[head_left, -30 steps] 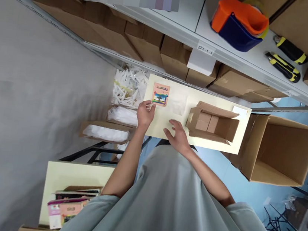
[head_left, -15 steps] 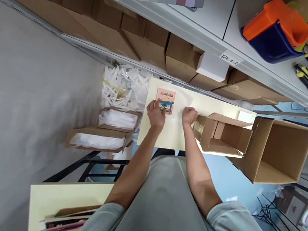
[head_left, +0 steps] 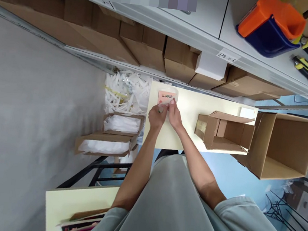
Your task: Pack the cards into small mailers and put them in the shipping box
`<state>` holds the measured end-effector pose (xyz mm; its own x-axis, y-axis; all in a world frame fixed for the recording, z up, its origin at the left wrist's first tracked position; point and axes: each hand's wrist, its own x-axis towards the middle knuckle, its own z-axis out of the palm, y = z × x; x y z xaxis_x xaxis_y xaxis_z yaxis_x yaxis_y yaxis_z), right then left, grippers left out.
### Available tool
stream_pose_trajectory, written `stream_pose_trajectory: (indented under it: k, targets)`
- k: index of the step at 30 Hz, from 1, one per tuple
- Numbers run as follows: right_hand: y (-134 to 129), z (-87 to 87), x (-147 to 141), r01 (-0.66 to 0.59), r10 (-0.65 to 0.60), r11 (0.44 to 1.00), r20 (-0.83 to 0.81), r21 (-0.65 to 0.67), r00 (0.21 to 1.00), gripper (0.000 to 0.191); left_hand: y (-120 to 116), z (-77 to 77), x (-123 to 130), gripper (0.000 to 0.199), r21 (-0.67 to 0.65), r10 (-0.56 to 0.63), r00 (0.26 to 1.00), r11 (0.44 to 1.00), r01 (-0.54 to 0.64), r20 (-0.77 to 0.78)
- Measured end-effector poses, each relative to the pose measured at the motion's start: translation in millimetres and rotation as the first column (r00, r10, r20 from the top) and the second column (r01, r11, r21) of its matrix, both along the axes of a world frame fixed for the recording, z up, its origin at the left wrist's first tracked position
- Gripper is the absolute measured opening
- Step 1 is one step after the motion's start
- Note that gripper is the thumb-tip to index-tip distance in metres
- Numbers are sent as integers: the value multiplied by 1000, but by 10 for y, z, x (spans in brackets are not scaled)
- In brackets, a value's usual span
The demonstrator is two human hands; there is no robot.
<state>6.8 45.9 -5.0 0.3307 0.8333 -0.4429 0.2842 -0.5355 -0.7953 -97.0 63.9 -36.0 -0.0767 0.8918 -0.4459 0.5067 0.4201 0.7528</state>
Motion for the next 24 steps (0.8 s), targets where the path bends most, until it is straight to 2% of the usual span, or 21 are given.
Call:
stream_pose_trajectory:
  k: [3, 7, 9, 11, 14, 17, 19, 21, 24]
  targets:
    - [-39, 16, 85, 60, -59, 997, 12, -50, 998, 62, 49, -74, -21, 19, 67, 28, 995, 998, -21, -98]
    - [-78, -55, 244, 163, -160, 986, 128, -15, 979, 61, 128, -173, -78, 16, 35, 20, 981, 999, -14, -192]
    - [-62, -152, 282, 162, -158, 987, 177, -6, 971, 61, 179, -211, -110, 16, 3, 21, 969, 1000, -21, -247]
    - [-4, -277, 279, 166, -152, 984, 197, -59, 969, 57, 226, -238, -135, 15, -21, 19, 959, 999, -26, -283]
    - [161, -460, 217, 164, -133, 973, 188, -160, 973, 44, 275, -250, -158, 14, -36, 16, 953, 999, -28, -302]
    - [334, -547, 130, 110, -80, 965, 133, -237, 988, 28, 299, -218, -167, 13, -60, 8, 960, 998, -26, -279]
    - [392, -517, 75, 81, -65, 970, 79, -228, 995, 22, 302, -165, -162, 11, -101, 29, 976, 994, -51, -214]
    - [374, -394, 35, 59, -49, 983, 63, -174, 997, 15, 287, -74, -148, 9, -140, 84, 987, 985, -103, -134]
    - [192, -15, 56, 37, -29, 994, 80, -104, 996, 11, 211, 174, -118, 31, -148, 168, 986, 974, -169, -24]
